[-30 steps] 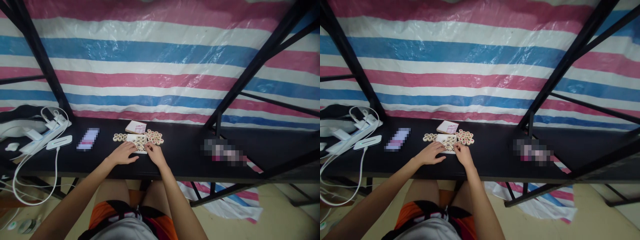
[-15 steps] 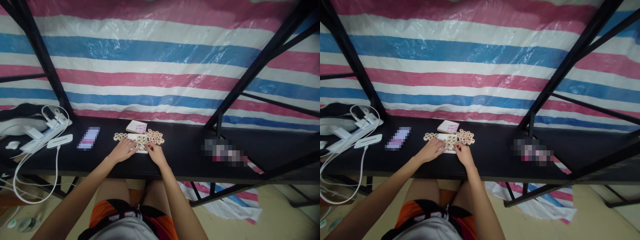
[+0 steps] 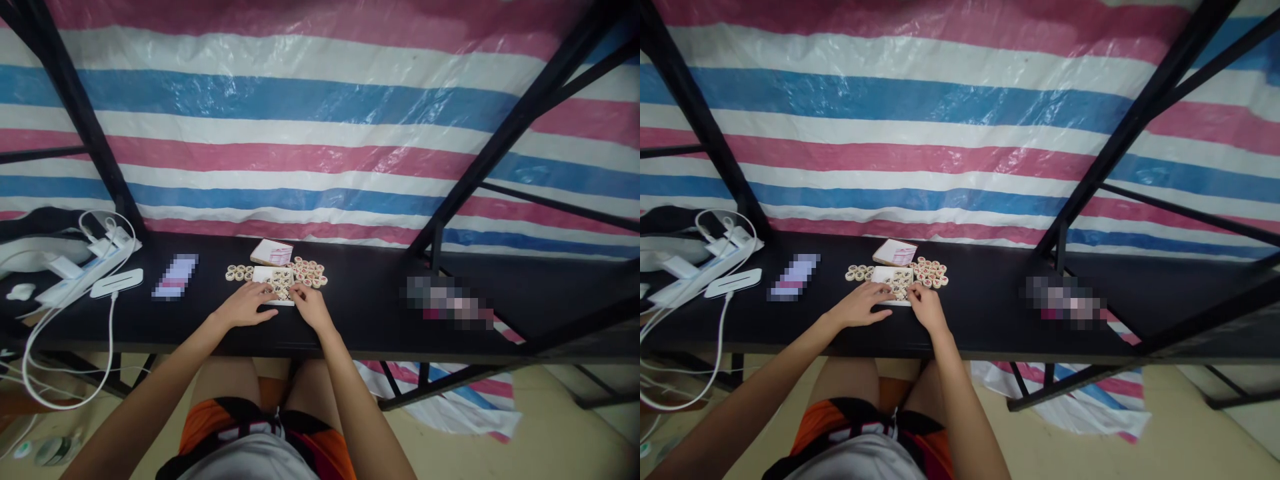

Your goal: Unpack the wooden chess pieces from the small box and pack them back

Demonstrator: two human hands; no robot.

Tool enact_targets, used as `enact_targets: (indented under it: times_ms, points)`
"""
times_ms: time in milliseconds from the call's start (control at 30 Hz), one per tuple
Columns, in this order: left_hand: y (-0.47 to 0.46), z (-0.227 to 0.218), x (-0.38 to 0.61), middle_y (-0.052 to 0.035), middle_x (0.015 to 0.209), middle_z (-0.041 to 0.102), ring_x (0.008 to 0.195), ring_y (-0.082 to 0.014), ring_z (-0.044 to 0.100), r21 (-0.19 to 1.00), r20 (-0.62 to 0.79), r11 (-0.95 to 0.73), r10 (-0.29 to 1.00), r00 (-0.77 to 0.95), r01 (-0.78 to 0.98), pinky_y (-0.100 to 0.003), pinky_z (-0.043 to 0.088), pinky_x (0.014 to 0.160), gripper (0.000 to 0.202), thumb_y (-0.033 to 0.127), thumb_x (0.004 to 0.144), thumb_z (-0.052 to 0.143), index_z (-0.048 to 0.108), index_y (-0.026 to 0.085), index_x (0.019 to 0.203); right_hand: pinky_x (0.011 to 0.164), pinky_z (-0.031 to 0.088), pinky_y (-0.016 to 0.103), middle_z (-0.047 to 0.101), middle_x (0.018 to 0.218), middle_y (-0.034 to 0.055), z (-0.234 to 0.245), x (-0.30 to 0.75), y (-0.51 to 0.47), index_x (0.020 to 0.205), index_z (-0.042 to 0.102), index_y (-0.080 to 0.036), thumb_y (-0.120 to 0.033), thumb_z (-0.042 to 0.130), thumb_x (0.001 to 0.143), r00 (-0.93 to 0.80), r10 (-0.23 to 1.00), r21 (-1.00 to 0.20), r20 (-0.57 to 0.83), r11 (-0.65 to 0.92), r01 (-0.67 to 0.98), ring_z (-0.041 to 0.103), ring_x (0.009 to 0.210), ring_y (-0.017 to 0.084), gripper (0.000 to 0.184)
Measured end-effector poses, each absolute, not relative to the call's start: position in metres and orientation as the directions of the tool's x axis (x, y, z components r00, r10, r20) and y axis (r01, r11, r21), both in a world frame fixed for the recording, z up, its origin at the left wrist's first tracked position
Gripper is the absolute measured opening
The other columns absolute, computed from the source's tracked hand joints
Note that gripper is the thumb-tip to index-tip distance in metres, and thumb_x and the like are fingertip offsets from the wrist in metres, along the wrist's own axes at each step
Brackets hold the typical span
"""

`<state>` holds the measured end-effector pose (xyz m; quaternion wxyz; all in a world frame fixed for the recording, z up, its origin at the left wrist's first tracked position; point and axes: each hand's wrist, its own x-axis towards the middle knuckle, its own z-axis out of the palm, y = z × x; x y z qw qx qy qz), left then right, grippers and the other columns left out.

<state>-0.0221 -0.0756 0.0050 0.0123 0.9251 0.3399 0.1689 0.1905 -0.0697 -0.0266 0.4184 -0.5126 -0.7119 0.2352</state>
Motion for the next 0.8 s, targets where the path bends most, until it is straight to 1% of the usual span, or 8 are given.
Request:
enact_targets:
  times_ms: [133,300,433,533,667,800]
  points:
    - [-0.0742,0.0032,-0.0217,-0.0079,0.116,0.06,0.109,-0.0222,0.054,0.14,0.311,-0.752,0.651,0.692,0.644,-0.038,0.038,0.095,0.036,0.044,0.092,0.041,0.062,0.022,0.111,0.063,0.039,0.023,0.061,0.064,-0.0015,-0.0264,0.1907,-0.0697,0.084,0.068,-0.02,-0.03,0.046,0.082,-0.127,0.925,-0.761,0.357,0.367,0.534,0.054,0.059,0.013,0.024]
    - [-0.0732,0.0013,-0.0211,-0.0101,0.119,0.06,0.111,-0.023,0.053,0.134,0.335,-0.729,0.671,0.662,0.671,-0.041,0.037,0.098,0.036,0.041,0.094,0.036,0.061,0.02,0.11,0.063,0.039,0.023,0.062,0.065,-0.0009,-0.0243,0.1899,-0.0709,0.083,0.067,-0.02,-0.03,0.046,0.082,-0.13,0.926,-0.761,0.355,0.367,0.536,0.054,0.06,0.014,0.024]
    - [-0.0742,0.0044,-0.0202,-0.0082,0.107,0.063,0.101,-0.0216,0.056,0.128,0.321,-0.744,0.657,0.682,0.656,-0.038,0.04,0.091,0.035,0.04,0.094,0.036,0.061,0.019,0.107,0.063,0.039,0.023,0.061,0.065,-0.0008,-0.0235,0.1897,-0.0715,0.081,0.066,-0.02,-0.031,0.045,0.082,-0.129,0.925,-0.759,0.358,0.369,0.536,0.054,0.06,0.014,0.023]
    - [-0.0741,0.0053,-0.0201,-0.0073,0.1,0.063,0.095,-0.0207,0.057,0.101,0.32,-0.747,0.65,0.689,0.657,-0.036,0.041,0.088,0.034,0.04,0.094,0.037,0.061,0.019,0.103,0.063,0.04,0.023,0.061,0.065,-0.0008,-0.0238,0.19,-0.0716,0.081,0.066,-0.02,-0.031,0.045,0.082,-0.132,0.924,-0.763,0.359,0.372,0.529,0.054,0.06,0.014,0.023]
    - [-0.0729,0.0028,-0.0201,-0.0066,0.096,0.062,0.092,-0.0192,0.057,0.064,0.327,-0.746,0.643,0.692,0.663,-0.034,0.042,0.084,0.031,0.036,0.095,0.035,0.061,0.019,0.099,0.063,0.039,0.023,0.06,0.064,-0.0009,-0.0234,0.1901,-0.0719,0.082,0.066,-0.02,-0.031,0.045,0.082,-0.135,0.925,-0.766,0.354,0.37,0.526,0.053,0.059,0.014,0.024]
    - [-0.0723,0.0002,-0.0201,-0.0066,0.095,0.061,0.091,-0.0183,0.058,0.055,0.343,-0.751,0.633,0.694,0.658,-0.032,0.043,0.083,0.028,0.029,0.094,0.036,0.061,0.018,0.097,0.062,0.038,0.023,0.059,0.063,-0.0017,-0.0231,0.1898,-0.072,0.081,0.066,-0.02,-0.03,0.046,0.082,-0.125,0.93,-0.77,0.347,0.358,0.528,0.052,0.058,0.013,0.023]
